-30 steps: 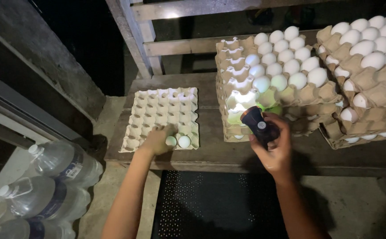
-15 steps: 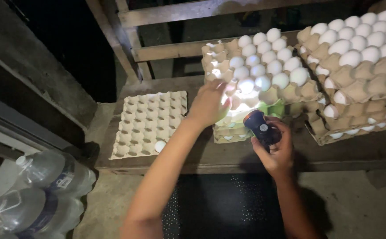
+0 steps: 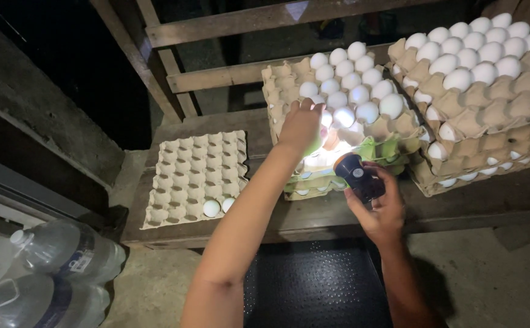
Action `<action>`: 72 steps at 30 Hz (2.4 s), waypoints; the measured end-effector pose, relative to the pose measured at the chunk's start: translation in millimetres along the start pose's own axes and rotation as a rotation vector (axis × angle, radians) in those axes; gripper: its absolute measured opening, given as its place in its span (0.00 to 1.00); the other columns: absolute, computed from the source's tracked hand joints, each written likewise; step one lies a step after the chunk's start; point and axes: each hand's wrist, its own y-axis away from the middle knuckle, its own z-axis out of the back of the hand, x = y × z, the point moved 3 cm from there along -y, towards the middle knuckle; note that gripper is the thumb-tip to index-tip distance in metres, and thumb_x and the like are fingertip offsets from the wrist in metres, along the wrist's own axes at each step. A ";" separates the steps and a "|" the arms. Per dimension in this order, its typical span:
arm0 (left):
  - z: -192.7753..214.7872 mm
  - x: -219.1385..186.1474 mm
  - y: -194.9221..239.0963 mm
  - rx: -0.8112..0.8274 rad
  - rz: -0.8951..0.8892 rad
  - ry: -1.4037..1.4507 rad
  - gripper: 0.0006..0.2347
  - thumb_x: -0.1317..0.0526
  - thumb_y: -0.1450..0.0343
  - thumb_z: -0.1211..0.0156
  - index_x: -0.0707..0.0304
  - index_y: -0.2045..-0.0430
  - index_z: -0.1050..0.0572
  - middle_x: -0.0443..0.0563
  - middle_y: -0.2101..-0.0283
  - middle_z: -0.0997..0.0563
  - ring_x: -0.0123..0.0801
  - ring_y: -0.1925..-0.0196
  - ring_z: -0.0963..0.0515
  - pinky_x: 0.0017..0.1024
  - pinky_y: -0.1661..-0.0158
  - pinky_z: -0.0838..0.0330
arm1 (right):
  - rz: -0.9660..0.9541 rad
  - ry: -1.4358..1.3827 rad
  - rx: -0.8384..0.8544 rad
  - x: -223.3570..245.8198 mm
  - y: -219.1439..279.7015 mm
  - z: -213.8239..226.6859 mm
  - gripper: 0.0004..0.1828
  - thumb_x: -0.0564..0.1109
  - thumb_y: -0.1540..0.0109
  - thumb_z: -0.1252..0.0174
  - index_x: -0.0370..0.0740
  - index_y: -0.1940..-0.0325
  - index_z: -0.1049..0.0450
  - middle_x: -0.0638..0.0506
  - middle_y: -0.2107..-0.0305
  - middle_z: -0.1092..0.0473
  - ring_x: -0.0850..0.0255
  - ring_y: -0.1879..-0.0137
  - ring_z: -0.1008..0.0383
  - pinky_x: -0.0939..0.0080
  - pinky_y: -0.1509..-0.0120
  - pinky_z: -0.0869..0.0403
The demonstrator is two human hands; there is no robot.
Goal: Checking the fertility of eggs using a flashlight (candling) and sorting them into trays.
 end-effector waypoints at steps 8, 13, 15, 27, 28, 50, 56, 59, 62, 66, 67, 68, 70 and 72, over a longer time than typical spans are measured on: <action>-6.7 4.6 -5.0 0.024 0.002 -0.040 0.23 0.62 0.35 0.34 0.69 0.46 0.29 0.66 0.43 0.27 0.57 0.38 0.32 0.47 0.39 0.36 | 0.003 -0.008 0.021 4.6 -0.2 -2.2 0.32 0.28 0.40 0.37 0.33 0.34 0.39 0.43 0.36 0.36 0.56 0.34 0.30 0.58 0.31 0.27; -6.0 2.0 -0.4 -0.004 -0.023 -0.033 0.22 0.63 0.35 0.34 0.70 0.47 0.29 0.65 0.44 0.26 0.57 0.38 0.31 0.48 0.39 0.37 | 0.015 0.070 0.036 16.8 -2.3 -5.6 0.32 0.28 0.41 0.36 0.33 0.35 0.38 0.43 0.36 0.36 0.56 0.34 0.30 0.59 0.32 0.27; -4.0 2.1 -1.0 -0.017 -0.024 -0.009 0.25 0.63 0.36 0.33 0.72 0.44 0.31 0.68 0.44 0.27 0.58 0.39 0.33 0.50 0.41 0.39 | -0.016 0.073 0.017 18.1 -2.0 -6.3 0.32 0.29 0.42 0.36 0.34 0.35 0.38 0.44 0.37 0.35 0.58 0.36 0.29 0.60 0.34 0.27; -4.7 12.7 -5.2 0.035 0.017 0.127 0.19 0.67 0.34 0.35 0.55 0.48 0.24 0.57 0.43 0.24 0.53 0.40 0.31 0.47 0.39 0.37 | -0.019 -0.032 0.015 7.6 1.6 -2.2 0.34 0.28 0.40 0.37 0.34 0.33 0.41 0.43 0.35 0.36 0.55 0.31 0.32 0.57 0.28 0.30; -3.6 12.8 -5.8 0.035 0.015 0.127 0.19 0.67 0.34 0.35 0.55 0.48 0.24 0.57 0.43 0.24 0.53 0.40 0.31 0.47 0.39 0.37 | -0.018 -0.032 0.014 5.8 1.4 -1.6 0.34 0.28 0.40 0.37 0.34 0.33 0.41 0.43 0.35 0.36 0.55 0.31 0.32 0.57 0.28 0.30; 192.4 -71.7 101.6 0.064 -0.202 1.329 0.21 0.62 0.25 0.34 0.70 0.38 0.28 0.55 0.41 0.21 0.34 0.37 0.23 0.32 0.34 0.29 | 0.531 -0.013 -0.061 115.4 -30.5 -30.9 0.30 0.47 0.36 0.34 0.43 0.36 0.42 0.38 0.41 0.35 0.58 0.41 0.32 0.61 0.35 0.28; 230.3 -94.5 128.6 0.061 -0.280 1.220 0.19 0.62 0.23 0.35 0.69 0.37 0.28 0.53 0.43 0.21 0.32 0.37 0.23 0.30 0.35 0.28 | 0.630 0.102 -0.144 128.8 -24.9 -34.2 0.31 0.53 0.36 0.34 0.48 0.36 0.42 0.45 0.44 0.37 0.57 0.43 0.32 0.62 0.42 0.25; 240.5 -98.6 136.9 0.048 -0.305 1.146 0.20 0.61 0.22 0.35 0.68 0.36 0.28 0.52 0.43 0.21 0.31 0.38 0.22 0.28 0.35 0.27 | 0.646 0.119 -0.166 132.9 -22.7 -38.8 0.32 0.55 0.37 0.33 0.49 0.36 0.43 0.46 0.44 0.38 0.58 0.42 0.32 0.62 0.42 0.24; 245.7 -100.0 142.0 0.035 -0.346 1.095 0.19 0.61 0.22 0.35 0.68 0.37 0.28 0.52 0.42 0.21 0.30 0.39 0.22 0.27 0.36 0.27 | 0.630 0.148 -0.166 132.9 -16.2 -37.0 0.33 0.57 0.37 0.32 0.49 0.37 0.44 0.46 0.43 0.39 0.60 0.42 0.33 0.62 0.41 0.25; 251.8 -99.2 143.0 0.016 -0.364 1.018 0.20 0.60 0.22 0.35 0.67 0.36 0.29 0.52 0.41 0.21 0.31 0.37 0.21 0.28 0.35 0.26 | 0.605 0.168 -0.088 157.9 -16.4 -46.7 0.34 0.57 0.36 0.33 0.49 0.35 0.44 0.44 0.40 0.41 0.57 0.37 0.34 0.59 0.38 0.25; 252.0 -97.8 142.4 0.016 -0.364 1.016 0.20 0.60 0.22 0.35 0.67 0.36 0.29 0.52 0.41 0.21 0.31 0.37 0.21 0.28 0.35 0.26 | 0.606 0.167 -0.088 149.3 -18.7 -47.5 0.34 0.57 0.36 0.33 0.49 0.35 0.44 0.44 0.40 0.41 0.57 0.37 0.34 0.59 0.38 0.25; 252.3 -96.2 141.8 0.007 -0.358 0.994 0.21 0.60 0.23 0.35 0.66 0.35 0.29 0.52 0.40 0.21 0.32 0.37 0.21 0.29 0.34 0.26 | 0.633 0.166 -0.101 141.4 -20.5 -48.0 0.35 0.57 0.36 0.32 0.50 0.34 0.45 0.46 0.41 0.42 0.57 0.37 0.35 0.58 0.39 0.26; 253.8 -94.2 140.5 -0.003 -0.353 0.969 0.21 0.60 0.23 0.35 0.66 0.35 0.29 0.52 0.38 0.21 0.32 0.36 0.21 0.30 0.33 0.26 | 0.662 0.163 -0.114 137.1 -24.9 -51.1 0.36 0.56 0.37 0.32 0.50 0.34 0.45 0.47 0.42 0.42 0.57 0.37 0.36 0.58 0.39 0.26; 254.3 -92.1 139.9 0.003 -0.317 0.983 0.21 0.60 0.24 0.35 0.66 0.36 0.28 0.53 0.37 0.21 0.32 0.37 0.21 0.30 0.35 0.25 | 0.674 0.164 -0.081 143.5 -28.6 -56.9 0.33 0.55 0.37 0.35 0.50 0.36 0.45 0.45 0.41 0.39 0.57 0.41 0.34 0.59 0.41 0.28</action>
